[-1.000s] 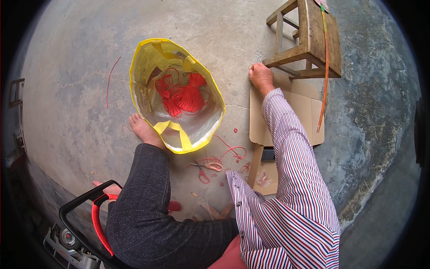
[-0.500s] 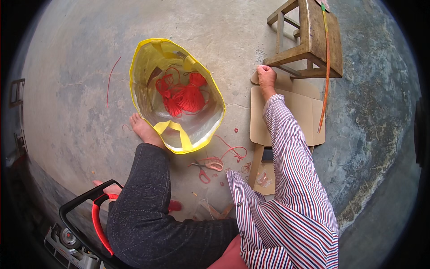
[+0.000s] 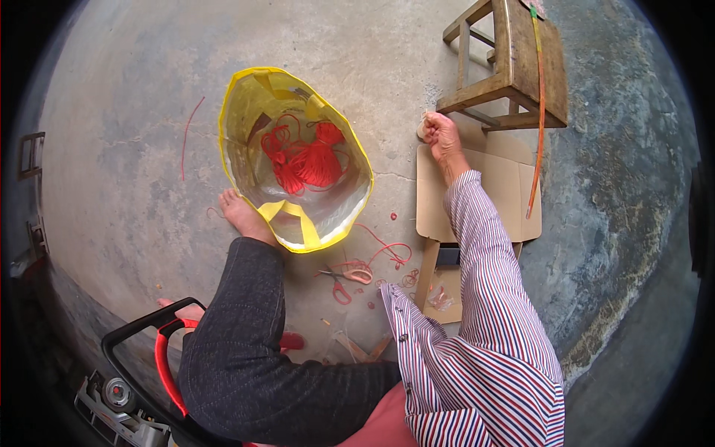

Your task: Wrapping red yarn or string around a wire frame to construct a fly swatter.

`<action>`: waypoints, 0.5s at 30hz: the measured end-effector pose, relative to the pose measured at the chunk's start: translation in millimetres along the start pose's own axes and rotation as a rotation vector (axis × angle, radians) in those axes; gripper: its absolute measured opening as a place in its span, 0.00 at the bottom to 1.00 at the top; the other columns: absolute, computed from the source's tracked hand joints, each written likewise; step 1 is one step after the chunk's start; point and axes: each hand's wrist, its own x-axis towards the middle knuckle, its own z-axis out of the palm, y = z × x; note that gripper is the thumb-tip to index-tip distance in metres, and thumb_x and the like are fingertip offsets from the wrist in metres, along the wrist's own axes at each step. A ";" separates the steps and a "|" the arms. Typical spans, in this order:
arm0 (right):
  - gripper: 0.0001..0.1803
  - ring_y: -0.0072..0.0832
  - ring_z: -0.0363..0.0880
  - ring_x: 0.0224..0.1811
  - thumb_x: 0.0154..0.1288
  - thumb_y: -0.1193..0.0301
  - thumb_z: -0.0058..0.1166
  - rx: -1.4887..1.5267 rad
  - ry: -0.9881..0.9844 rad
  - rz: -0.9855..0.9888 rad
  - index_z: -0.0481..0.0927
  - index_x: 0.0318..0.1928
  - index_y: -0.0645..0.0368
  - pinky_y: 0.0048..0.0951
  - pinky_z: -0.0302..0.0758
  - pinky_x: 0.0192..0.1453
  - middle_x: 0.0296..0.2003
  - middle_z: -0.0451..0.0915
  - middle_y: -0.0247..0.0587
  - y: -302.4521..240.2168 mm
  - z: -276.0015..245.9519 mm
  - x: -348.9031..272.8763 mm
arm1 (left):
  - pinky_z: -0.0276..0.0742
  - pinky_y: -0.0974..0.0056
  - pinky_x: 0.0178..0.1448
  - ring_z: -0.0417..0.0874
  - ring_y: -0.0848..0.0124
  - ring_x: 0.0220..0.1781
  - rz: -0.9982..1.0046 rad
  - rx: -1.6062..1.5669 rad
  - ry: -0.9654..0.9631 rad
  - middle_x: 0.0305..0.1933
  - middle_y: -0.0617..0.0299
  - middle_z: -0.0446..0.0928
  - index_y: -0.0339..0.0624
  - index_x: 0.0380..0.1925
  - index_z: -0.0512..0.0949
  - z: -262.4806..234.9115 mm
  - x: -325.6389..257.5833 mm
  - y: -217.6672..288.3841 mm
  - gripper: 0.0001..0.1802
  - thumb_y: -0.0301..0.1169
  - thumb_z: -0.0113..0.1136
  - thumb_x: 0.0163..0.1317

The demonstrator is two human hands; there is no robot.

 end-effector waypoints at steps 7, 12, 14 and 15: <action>0.02 0.10 0.60 0.16 0.56 0.73 0.53 -0.069 -0.059 0.061 0.76 0.30 0.57 0.12 0.51 0.16 0.18 0.67 0.22 13.2 12.5 -23.5 | 0.48 0.69 0.73 0.58 0.73 0.69 -0.041 -0.098 0.046 0.66 0.62 0.61 0.43 0.61 0.60 12.0 -13.9 11.4 0.22 0.29 0.24 0.71; 0.02 0.09 0.59 0.14 0.55 0.74 0.55 -0.037 -0.076 0.051 0.76 0.29 0.57 0.13 0.50 0.14 0.18 0.68 0.23 19.0 19.0 -31.8 | 0.46 0.65 0.74 0.58 0.73 0.69 -0.038 -0.396 0.098 0.65 0.63 0.63 0.45 0.59 0.64 4.7 -10.8 18.5 0.21 0.29 0.25 0.70; 0.03 0.09 0.58 0.15 0.57 0.71 0.56 -0.208 0.092 0.017 0.76 0.29 0.55 0.13 0.48 0.14 0.18 0.67 0.21 17.6 -7.0 -35.4 | 0.45 0.60 0.74 0.59 0.72 0.69 0.058 -0.077 0.025 0.64 0.64 0.65 0.48 0.58 0.66 28.3 -25.4 28.5 0.22 0.29 0.28 0.69; 0.03 0.09 0.58 0.15 0.57 0.71 0.56 -0.210 0.091 0.016 0.76 0.29 0.55 0.13 0.48 0.14 0.18 0.67 0.21 15.3 -12.4 -37.0 | 0.45 0.60 0.74 0.59 0.72 0.69 0.057 -0.080 0.026 0.64 0.64 0.65 0.48 0.58 0.66 25.5 -24.6 31.4 0.22 0.29 0.28 0.69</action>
